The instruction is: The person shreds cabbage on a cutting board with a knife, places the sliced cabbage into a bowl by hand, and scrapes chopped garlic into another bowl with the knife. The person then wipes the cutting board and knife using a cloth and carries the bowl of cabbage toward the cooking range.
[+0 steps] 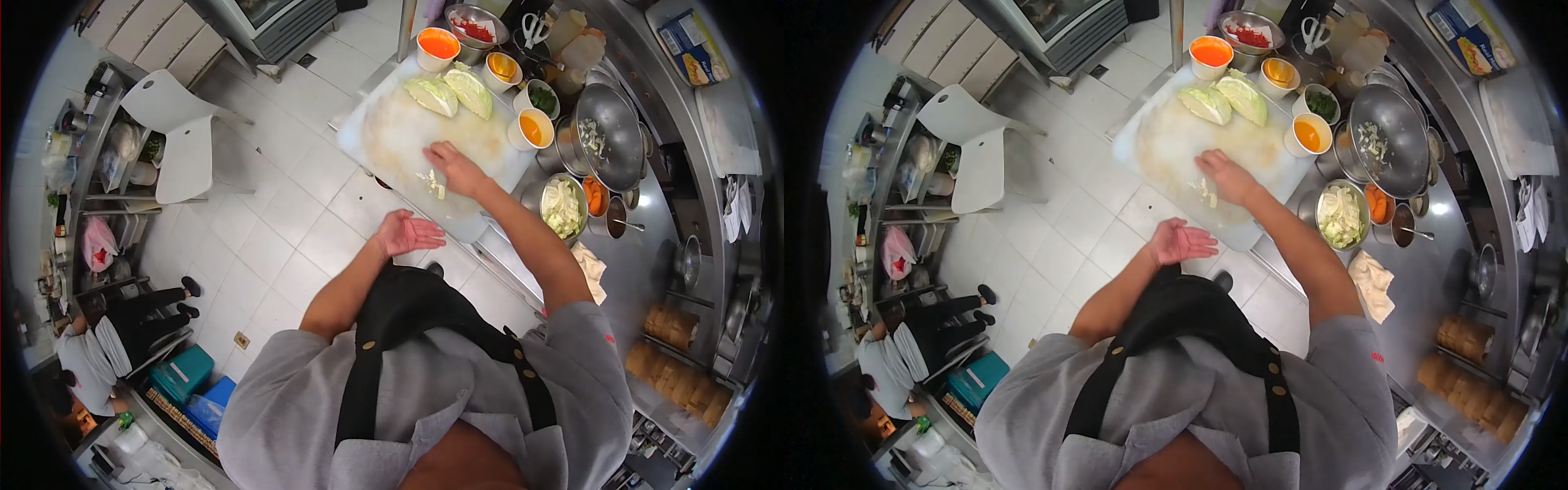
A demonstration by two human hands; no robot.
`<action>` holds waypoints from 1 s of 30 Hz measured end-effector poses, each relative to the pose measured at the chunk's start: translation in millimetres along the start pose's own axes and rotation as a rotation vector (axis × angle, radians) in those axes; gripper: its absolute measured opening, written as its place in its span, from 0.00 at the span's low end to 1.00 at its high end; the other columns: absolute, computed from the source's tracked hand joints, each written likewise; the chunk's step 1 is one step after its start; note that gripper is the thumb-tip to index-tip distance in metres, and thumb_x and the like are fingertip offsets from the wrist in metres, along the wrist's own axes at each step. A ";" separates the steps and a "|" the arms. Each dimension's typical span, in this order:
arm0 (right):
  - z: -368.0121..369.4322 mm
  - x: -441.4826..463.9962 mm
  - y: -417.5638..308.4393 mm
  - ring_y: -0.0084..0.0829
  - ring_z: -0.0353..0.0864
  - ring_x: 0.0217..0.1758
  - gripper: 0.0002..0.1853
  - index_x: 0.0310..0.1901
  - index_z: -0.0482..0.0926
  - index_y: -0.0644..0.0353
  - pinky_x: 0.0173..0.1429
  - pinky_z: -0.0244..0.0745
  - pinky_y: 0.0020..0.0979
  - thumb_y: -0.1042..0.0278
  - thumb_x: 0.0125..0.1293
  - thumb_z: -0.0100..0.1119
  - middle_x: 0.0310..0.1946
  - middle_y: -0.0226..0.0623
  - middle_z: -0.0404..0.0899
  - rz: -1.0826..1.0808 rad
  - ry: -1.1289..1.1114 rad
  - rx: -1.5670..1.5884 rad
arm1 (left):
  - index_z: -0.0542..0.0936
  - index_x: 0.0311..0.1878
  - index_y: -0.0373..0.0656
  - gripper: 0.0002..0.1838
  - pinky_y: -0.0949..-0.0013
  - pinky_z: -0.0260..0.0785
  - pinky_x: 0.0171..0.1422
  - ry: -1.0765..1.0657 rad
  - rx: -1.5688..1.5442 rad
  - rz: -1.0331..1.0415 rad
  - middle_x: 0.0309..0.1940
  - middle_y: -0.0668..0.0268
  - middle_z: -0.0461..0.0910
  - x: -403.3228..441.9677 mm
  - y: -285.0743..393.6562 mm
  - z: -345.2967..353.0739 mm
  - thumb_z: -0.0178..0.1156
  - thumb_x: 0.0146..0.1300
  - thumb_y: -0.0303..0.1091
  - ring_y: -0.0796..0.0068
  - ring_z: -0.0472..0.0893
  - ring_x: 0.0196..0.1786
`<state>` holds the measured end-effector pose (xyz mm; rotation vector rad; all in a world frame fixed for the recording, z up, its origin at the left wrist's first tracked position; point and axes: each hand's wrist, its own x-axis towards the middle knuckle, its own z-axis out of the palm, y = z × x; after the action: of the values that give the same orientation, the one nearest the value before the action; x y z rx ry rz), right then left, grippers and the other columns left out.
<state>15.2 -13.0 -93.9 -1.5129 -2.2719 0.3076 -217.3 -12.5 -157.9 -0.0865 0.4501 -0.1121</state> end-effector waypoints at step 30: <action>56.0 -6.5 -55.4 0.49 0.71 0.54 0.20 0.46 0.79 0.71 0.59 0.70 0.40 0.74 0.48 0.60 0.46 0.51 0.73 0.254 0.201 -0.245 | 0.74 0.50 0.25 0.22 0.54 0.79 0.55 0.184 0.168 0.038 0.48 0.43 0.79 14.7 11.1 -15.1 0.43 0.68 0.38 0.45 0.81 0.50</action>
<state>-53.1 -38.8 -123.9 -1.8685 -2.0202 -0.0565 -209.8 -4.2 -179.0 0.0985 0.6240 -0.1203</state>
